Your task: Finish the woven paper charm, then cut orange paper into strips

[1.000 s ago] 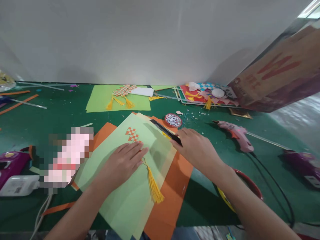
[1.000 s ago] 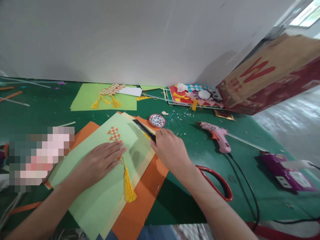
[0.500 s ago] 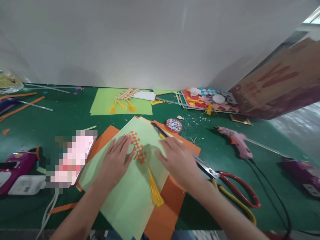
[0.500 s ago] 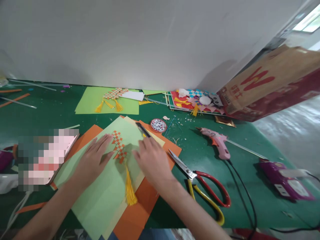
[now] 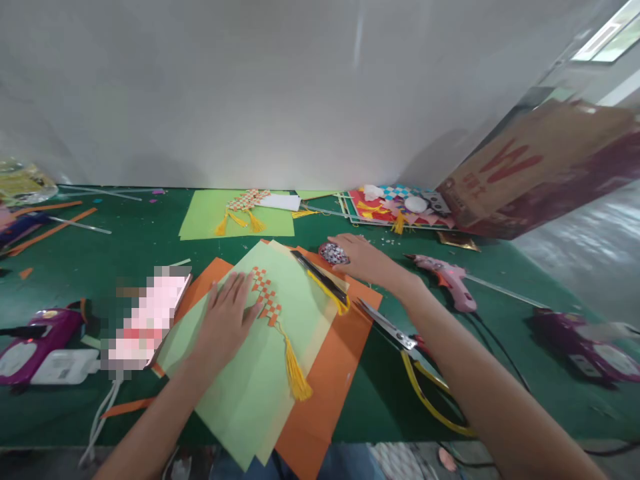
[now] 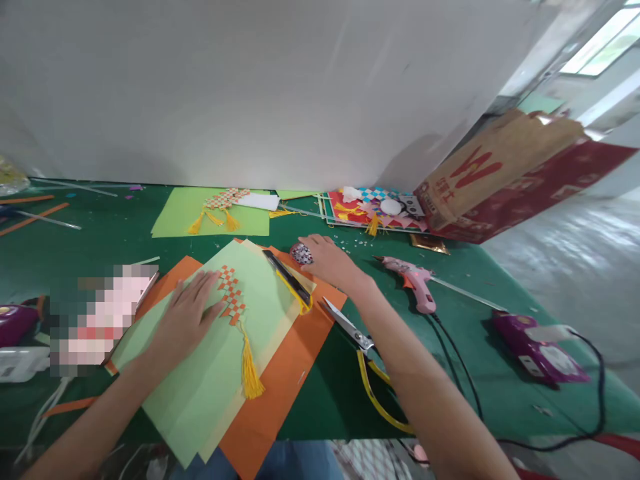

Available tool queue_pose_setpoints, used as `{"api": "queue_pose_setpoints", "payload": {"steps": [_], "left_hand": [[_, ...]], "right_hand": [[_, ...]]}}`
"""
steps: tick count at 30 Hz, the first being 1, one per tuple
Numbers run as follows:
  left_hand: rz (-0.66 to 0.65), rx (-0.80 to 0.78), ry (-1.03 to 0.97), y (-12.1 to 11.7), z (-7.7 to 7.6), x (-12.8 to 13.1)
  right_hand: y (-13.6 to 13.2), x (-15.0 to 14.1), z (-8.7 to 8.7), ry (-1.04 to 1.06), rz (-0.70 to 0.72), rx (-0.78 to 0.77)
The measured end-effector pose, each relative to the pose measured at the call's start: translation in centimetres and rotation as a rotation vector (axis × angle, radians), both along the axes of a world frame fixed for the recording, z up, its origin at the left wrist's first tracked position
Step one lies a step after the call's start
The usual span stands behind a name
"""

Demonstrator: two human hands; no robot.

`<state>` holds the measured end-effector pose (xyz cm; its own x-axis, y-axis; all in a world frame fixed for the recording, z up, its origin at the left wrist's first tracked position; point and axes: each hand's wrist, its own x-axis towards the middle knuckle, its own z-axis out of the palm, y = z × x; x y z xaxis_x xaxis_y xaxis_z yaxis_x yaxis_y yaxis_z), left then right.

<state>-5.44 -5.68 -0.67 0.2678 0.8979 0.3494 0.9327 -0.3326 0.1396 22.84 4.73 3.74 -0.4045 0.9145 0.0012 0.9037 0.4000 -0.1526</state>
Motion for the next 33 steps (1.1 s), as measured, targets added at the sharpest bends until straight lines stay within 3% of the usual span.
{"api": "queue_pose_setpoints", "payload": {"steps": [5,12,17,21,23,27,33], "left_hand": [[-0.102,-0.077,0.073,0.1,0.1,0.2],[-0.199,-0.198,0.056,-0.2,0.6,0.5],[-0.157,-0.271,-0.053,-0.2,1.8,0.8],[-0.179,-0.435,-0.093,1.9,3.4,1.4],[-0.192,-0.516,-0.094,3.1,3.9,1.6],[-0.194,-0.509,-0.17,4.5,3.8,1.8],[-0.225,-0.523,-0.246,5.0,3.4,1.7]], "right_hand": [[3.0,0.9,-1.1,-0.006,0.097,-0.123],[2.4,1.0,-0.3,0.029,0.086,-0.112],[-1.0,-1.1,1.6,0.087,0.104,-0.067],[-5.7,-3.9,2.5,0.159,0.286,-0.071],[-7.9,-4.9,2.4,0.172,0.334,-0.069],[-10.9,-5.1,1.4,0.162,0.286,-0.112],[-11.4,-3.6,0.1,0.097,0.168,-0.073]]}}
